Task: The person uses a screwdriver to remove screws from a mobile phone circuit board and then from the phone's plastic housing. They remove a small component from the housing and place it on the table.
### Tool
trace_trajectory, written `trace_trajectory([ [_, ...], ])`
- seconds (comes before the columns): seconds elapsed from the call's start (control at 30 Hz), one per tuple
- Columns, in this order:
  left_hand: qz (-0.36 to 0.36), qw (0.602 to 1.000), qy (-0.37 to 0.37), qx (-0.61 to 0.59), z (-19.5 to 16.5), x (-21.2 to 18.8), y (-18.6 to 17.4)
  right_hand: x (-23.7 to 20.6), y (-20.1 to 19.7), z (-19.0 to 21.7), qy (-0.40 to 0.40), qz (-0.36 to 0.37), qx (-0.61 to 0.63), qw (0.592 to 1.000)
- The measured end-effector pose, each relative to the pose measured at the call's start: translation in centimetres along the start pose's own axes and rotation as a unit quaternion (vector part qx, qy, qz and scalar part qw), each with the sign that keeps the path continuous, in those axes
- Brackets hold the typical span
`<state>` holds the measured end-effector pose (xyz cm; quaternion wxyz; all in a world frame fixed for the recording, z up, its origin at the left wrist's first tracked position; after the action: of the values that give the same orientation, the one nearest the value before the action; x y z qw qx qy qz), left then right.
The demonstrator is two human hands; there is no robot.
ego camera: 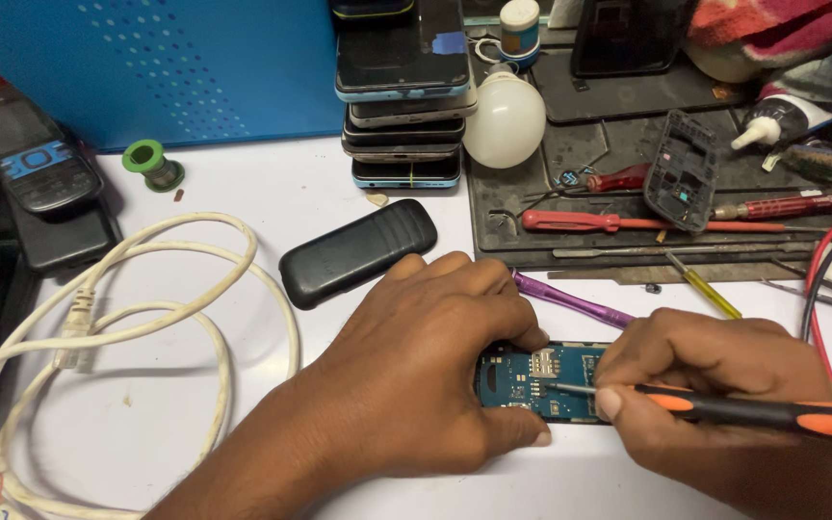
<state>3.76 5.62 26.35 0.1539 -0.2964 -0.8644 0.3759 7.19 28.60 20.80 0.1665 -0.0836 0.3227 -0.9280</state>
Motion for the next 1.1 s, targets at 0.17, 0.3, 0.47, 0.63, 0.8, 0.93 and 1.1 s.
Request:
trace_trajectory([
  [0.17,-0.026,0.999,0.012,0.029,-0.7,0.2,-0.3,-0.5,-0.8,1.6,-0.076,-0.101,0.095,0.987],
  [0.3,0.056,0.994,-0.083,0.052,0.1,0.5,0.5,-0.6,-1.7,1.4,-0.048,-0.150,0.077,0.984],
  [0.47,-0.048,0.997,0.059,0.000,-1.0,-0.3,-0.4,-0.4,-1.8,1.2,-0.057,-0.164,0.070,0.982],
  [0.63,0.013,0.999,0.001,0.042,-0.3,0.0,0.3,-0.1,-1.8,1.5,-0.057,-0.162,0.063,0.983],
  [0.8,-0.016,1.000,0.015,0.013,-0.6,-0.1,0.0,0.0,-1.7,1.7,-0.102,-0.152,0.068,0.981],
  [0.93,-0.030,0.996,0.085,-0.027,-1.5,-0.6,-0.3,-0.2,-1.8,0.7,-0.080,-0.121,0.082,0.986],
  [1.1,0.006,0.999,0.028,0.037,-1.3,-0.1,-0.3,-0.6,-2.2,-0.5,-0.057,-0.110,0.069,0.990],
])
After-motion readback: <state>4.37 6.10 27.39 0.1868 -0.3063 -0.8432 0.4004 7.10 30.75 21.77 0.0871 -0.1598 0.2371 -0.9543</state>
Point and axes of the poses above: each hand's wrist, its own x-axis towards the middle knuckle, its own y-axis out of the palm, z = x × y, the point moved 5 cm from there along x, towards the middle knuckle, and after that the axes turned 5 degrees about -y, right-handed, at the moved point
